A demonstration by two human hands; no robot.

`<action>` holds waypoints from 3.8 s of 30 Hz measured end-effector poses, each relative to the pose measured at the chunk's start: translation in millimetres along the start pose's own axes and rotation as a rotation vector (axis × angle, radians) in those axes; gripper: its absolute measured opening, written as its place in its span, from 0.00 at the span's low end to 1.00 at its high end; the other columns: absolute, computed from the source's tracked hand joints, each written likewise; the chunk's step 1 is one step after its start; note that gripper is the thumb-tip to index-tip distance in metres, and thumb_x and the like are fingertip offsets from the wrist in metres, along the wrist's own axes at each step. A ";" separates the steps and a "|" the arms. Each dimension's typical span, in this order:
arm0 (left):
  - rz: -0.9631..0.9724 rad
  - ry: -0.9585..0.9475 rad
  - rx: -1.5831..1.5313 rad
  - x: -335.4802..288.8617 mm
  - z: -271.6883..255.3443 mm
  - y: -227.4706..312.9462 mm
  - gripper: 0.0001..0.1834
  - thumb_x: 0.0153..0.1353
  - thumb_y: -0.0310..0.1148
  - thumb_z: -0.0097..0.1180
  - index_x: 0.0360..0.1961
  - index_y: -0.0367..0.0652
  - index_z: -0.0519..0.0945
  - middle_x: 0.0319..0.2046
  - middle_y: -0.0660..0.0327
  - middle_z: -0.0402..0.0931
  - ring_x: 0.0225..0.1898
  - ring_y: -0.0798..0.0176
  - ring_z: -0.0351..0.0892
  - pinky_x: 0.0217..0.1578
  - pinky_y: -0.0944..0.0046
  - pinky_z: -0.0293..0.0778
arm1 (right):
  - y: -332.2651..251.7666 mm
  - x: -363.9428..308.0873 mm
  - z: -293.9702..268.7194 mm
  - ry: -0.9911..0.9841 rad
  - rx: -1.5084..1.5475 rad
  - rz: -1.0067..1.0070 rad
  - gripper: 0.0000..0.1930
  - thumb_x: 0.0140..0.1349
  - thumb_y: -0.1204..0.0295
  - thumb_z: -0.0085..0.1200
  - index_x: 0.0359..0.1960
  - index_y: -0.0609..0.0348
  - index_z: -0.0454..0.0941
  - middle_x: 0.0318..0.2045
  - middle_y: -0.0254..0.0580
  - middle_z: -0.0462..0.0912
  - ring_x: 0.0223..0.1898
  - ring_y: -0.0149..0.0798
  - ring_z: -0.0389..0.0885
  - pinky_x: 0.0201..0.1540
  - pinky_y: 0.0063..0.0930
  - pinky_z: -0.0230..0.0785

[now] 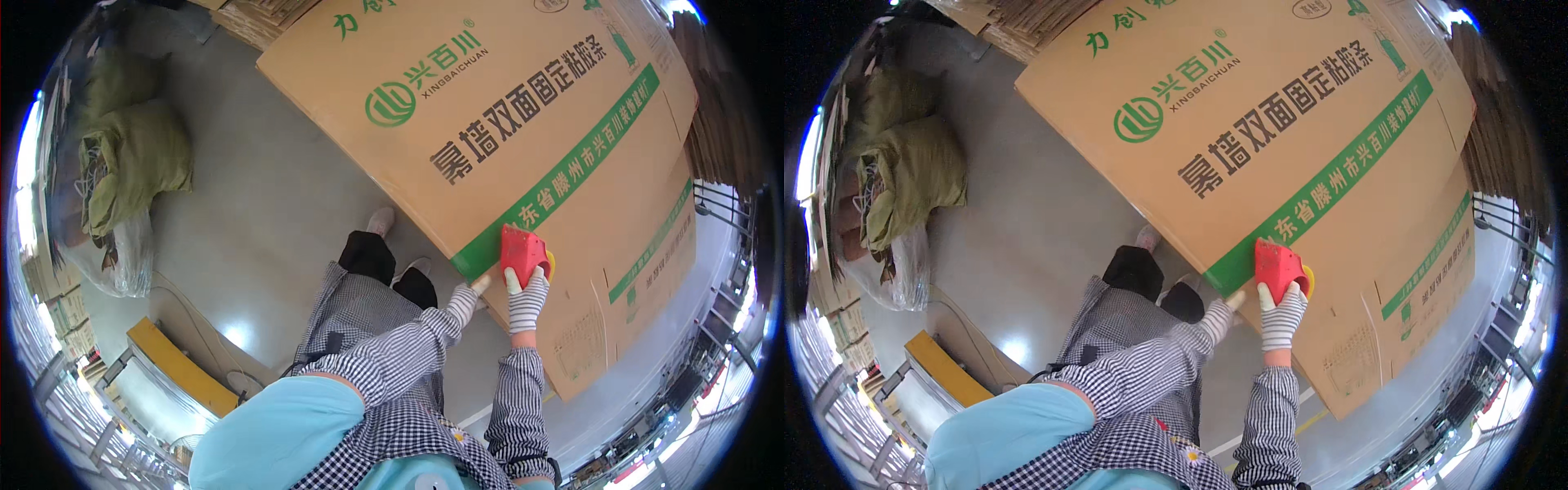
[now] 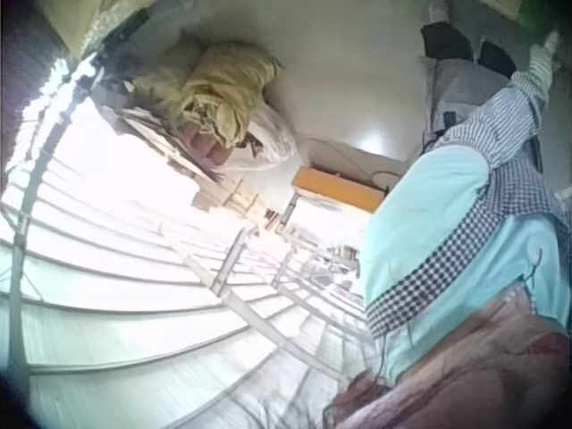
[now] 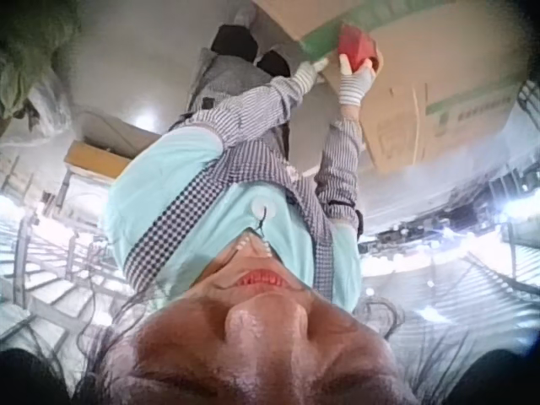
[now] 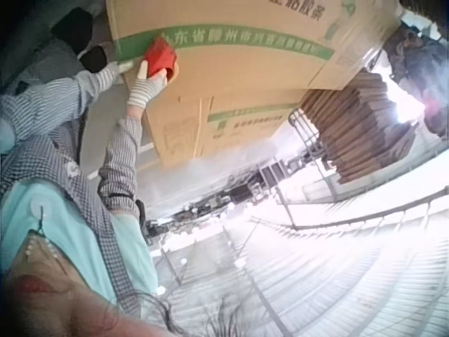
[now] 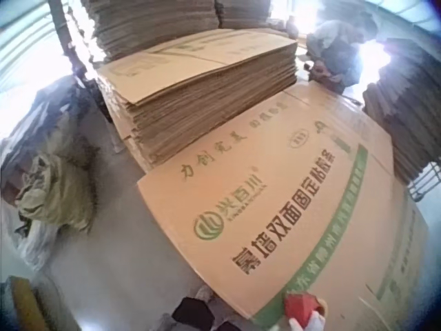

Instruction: The recorder is moving cardboard sheets and applying tape to the stacks in a factory environment.

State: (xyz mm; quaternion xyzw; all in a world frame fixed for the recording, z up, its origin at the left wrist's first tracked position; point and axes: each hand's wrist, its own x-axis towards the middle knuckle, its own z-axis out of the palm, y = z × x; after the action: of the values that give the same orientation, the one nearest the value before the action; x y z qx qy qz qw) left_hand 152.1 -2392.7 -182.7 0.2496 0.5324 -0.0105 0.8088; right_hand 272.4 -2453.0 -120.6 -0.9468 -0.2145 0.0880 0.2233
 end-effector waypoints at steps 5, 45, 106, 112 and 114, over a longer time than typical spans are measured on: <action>0.385 0.064 -0.337 52.2 -64.2 163.3 0.33 0.68 0.56 0.48 0.57 0.33 0.74 0.50 0.57 0.78 0.49 0.61 0.76 0.54 0.58 0.71 | 22.8 -5.4 -26.2 -0.073 -0.003 0.040 0.31 0.47 0.51 0.68 0.42 0.66 0.73 0.36 0.60 0.79 0.37 0.59 0.77 0.43 0.47 0.71; 0.358 -0.199 0.098 -102.5 -114.6 243.4 0.20 0.62 0.43 0.62 0.51 0.45 0.77 0.45 0.59 0.78 0.39 0.61 0.78 0.35 0.58 0.78 | -49.6 -372.8 -173.8 0.900 1.410 0.550 0.33 0.59 0.54 0.61 0.61 0.62 0.68 0.53 0.43 0.77 0.53 0.42 0.76 0.61 0.38 0.67; 0.415 -0.245 0.280 126.0 -173.7 214.3 0.29 0.63 0.41 0.61 0.63 0.46 0.69 0.58 0.58 0.72 0.59 0.54 0.71 0.61 0.46 0.67 | -85.0 -317.0 -160.4 0.510 0.509 0.880 0.25 0.48 0.68 0.72 0.46 0.65 0.76 0.40 0.43 0.83 0.38 0.37 0.81 0.45 0.32 0.75; 0.026 -0.150 -0.330 44.6 -109.2 231.5 0.29 0.61 0.40 0.64 0.62 0.49 0.70 0.56 0.59 0.73 0.58 0.56 0.72 0.60 0.48 0.69 | -50.5 -396.4 -119.2 0.637 0.663 1.027 0.23 0.51 0.68 0.71 0.46 0.64 0.76 0.38 0.40 0.84 0.36 0.33 0.81 0.42 0.29 0.76; 0.206 -0.081 -0.173 18.8 -110.2 241.6 0.26 0.61 0.38 0.64 0.59 0.44 0.73 0.53 0.59 0.76 0.53 0.58 0.75 0.55 0.57 0.72 | -42.9 -394.2 -122.2 0.591 0.654 1.075 0.21 0.51 0.68 0.71 0.44 0.64 0.78 0.37 0.41 0.84 0.35 0.33 0.81 0.41 0.30 0.76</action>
State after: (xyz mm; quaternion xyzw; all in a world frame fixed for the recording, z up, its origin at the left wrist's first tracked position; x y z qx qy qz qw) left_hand 134.3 -2130.9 -138.1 0.2315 0.4698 0.1085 0.8449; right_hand -63.1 -2641.0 35.2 -0.7900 0.3916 -0.0149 0.4715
